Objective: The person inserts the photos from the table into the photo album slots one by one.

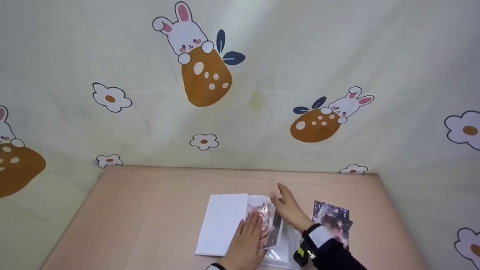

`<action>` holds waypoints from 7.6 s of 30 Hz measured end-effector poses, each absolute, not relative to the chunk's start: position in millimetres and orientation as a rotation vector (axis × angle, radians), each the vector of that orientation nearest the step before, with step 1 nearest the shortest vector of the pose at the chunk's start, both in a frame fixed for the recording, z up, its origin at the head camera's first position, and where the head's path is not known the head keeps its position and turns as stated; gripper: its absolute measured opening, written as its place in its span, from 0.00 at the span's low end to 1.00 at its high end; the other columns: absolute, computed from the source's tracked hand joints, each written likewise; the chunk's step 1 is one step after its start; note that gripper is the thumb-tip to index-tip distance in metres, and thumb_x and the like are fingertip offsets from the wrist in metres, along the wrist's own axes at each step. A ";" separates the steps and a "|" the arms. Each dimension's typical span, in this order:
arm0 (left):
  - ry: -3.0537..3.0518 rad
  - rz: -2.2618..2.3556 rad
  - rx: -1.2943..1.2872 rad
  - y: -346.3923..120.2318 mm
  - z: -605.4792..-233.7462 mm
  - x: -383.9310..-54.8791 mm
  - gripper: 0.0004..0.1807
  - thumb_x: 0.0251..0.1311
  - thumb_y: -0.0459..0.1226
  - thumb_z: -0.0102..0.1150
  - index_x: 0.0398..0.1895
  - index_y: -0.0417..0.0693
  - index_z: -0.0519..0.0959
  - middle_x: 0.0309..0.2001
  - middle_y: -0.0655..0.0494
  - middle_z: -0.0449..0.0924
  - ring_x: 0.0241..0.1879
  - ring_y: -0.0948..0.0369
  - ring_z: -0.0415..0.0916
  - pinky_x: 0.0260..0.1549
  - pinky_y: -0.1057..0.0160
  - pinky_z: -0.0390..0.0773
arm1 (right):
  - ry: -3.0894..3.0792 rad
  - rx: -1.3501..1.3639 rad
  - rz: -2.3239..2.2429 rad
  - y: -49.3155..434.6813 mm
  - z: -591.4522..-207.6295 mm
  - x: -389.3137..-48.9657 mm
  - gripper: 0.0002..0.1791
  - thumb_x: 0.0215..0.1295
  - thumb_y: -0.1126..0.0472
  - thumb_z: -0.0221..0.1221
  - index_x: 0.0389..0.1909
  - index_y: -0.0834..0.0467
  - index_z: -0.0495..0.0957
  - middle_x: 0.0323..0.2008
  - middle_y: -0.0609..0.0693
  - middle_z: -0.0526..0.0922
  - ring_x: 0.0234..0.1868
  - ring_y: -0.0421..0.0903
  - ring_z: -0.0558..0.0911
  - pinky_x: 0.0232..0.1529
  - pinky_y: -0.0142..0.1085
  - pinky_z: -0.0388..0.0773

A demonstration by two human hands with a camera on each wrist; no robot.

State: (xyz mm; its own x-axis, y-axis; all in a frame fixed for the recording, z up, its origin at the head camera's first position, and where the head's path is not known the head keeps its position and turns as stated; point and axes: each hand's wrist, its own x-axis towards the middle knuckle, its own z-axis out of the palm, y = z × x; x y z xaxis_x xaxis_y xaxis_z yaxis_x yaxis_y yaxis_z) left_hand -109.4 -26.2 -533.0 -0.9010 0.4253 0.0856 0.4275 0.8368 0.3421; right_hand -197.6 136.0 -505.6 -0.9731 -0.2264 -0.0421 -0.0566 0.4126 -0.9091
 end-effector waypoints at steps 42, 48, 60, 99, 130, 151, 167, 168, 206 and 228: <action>-2.752 -1.629 -0.042 -122.1 -490.6 -114.3 0.41 0.59 0.33 0.50 0.68 0.29 0.39 0.67 0.29 0.40 0.66 0.38 0.39 0.60 0.41 0.44 | 2.500 -0.871 -0.983 73.2 -515.1 -140.4 0.37 0.65 0.42 0.46 0.67 0.62 0.56 0.69 0.60 0.47 0.68 0.59 0.46 0.63 0.57 0.48; -2.870 -1.241 -0.134 -114.2 -504.2 -120.5 0.41 0.57 0.33 0.52 0.66 0.23 0.43 0.66 0.26 0.42 0.65 0.37 0.43 0.60 0.42 0.49 | 2.572 -0.903 -0.836 67.7 -519.0 -141.8 0.33 0.64 0.47 0.50 0.65 0.62 0.59 0.68 0.59 0.51 0.68 0.56 0.49 0.64 0.52 0.49; -3.071 -1.003 -0.190 -106.2 -540.6 -124.1 0.38 0.64 0.42 0.47 0.63 0.20 0.47 0.66 0.25 0.39 0.66 0.36 0.36 0.61 0.40 0.43 | 2.583 -0.916 -1.097 99.3 -522.0 -156.2 0.34 0.64 0.49 0.52 0.66 0.63 0.57 0.67 0.59 0.55 0.67 0.55 0.53 0.64 0.50 0.51; -3.010 -0.972 0.027 -87.4 -543.2 -141.1 0.36 0.66 0.43 0.43 0.64 0.22 0.48 0.67 0.27 0.40 0.67 0.38 0.36 0.62 0.41 0.40 | 3.060 0.055 -0.900 301.9 -510.5 -207.0 0.08 0.55 0.66 0.61 0.32 0.64 0.73 0.26 0.52 0.77 0.26 0.46 0.74 0.27 0.38 0.70; -2.467 -1.543 0.450 -98.9 -530.8 -151.7 0.23 0.49 0.25 0.59 0.51 0.27 0.69 0.40 0.36 0.75 0.40 0.45 0.74 0.41 0.52 0.74 | 2.354 0.232 -2.265 120.6 -455.4 -261.1 0.06 0.68 0.65 0.47 0.37 0.65 0.70 0.19 0.52 0.74 0.17 0.40 0.71 0.20 0.29 0.69; -2.396 -1.582 0.398 -100.4 -528.9 -145.8 0.15 0.52 0.22 0.55 0.45 0.30 0.75 0.23 0.52 0.71 0.21 0.62 0.66 0.19 0.67 0.69 | 1.847 0.308 -2.511 83.1 -499.7 -266.0 0.07 0.72 0.63 0.40 0.34 0.62 0.62 0.29 0.53 0.67 0.23 0.44 0.76 0.29 0.35 0.75; -2.341 -1.690 0.387 -100.2 -528.0 -149.1 0.17 0.50 0.22 0.56 0.45 0.28 0.74 0.23 0.52 0.71 0.22 0.62 0.66 0.20 0.69 0.69 | 2.043 0.074 -2.225 70.0 -504.0 -259.8 0.11 0.65 0.64 0.52 0.45 0.67 0.70 0.32 0.53 0.79 0.32 0.44 0.78 0.43 0.47 0.74; -2.327 -1.708 0.382 -100.3 -528.0 -148.9 0.17 0.49 0.22 0.56 0.45 0.28 0.74 0.22 0.52 0.71 0.22 0.62 0.66 0.20 0.69 0.68 | 2.011 0.048 -2.209 67.6 -504.6 -258.7 0.14 0.65 0.64 0.52 0.48 0.67 0.70 0.34 0.54 0.80 0.34 0.45 0.79 0.46 0.49 0.73; -2.285 -2.226 0.422 -108.5 -519.5 -148.5 0.15 0.56 0.28 0.54 0.45 0.27 0.70 0.43 0.40 0.76 0.38 0.56 0.73 0.42 0.59 0.73 | 2.701 -0.138 -1.381 83.4 -493.0 -280.4 0.09 0.63 0.67 0.52 0.33 0.70 0.76 0.31 0.58 0.79 0.36 0.50 0.76 0.43 0.44 0.73; -2.270 -2.236 0.469 -110.5 -521.8 -147.5 0.15 0.62 0.34 0.46 0.44 0.28 0.71 0.36 0.48 0.72 0.37 0.57 0.67 0.36 0.62 0.67 | 2.580 -0.143 -1.454 84.7 -507.3 -285.8 0.11 0.64 0.67 0.52 0.42 0.72 0.75 0.35 0.56 0.78 0.39 0.48 0.74 0.48 0.42 0.70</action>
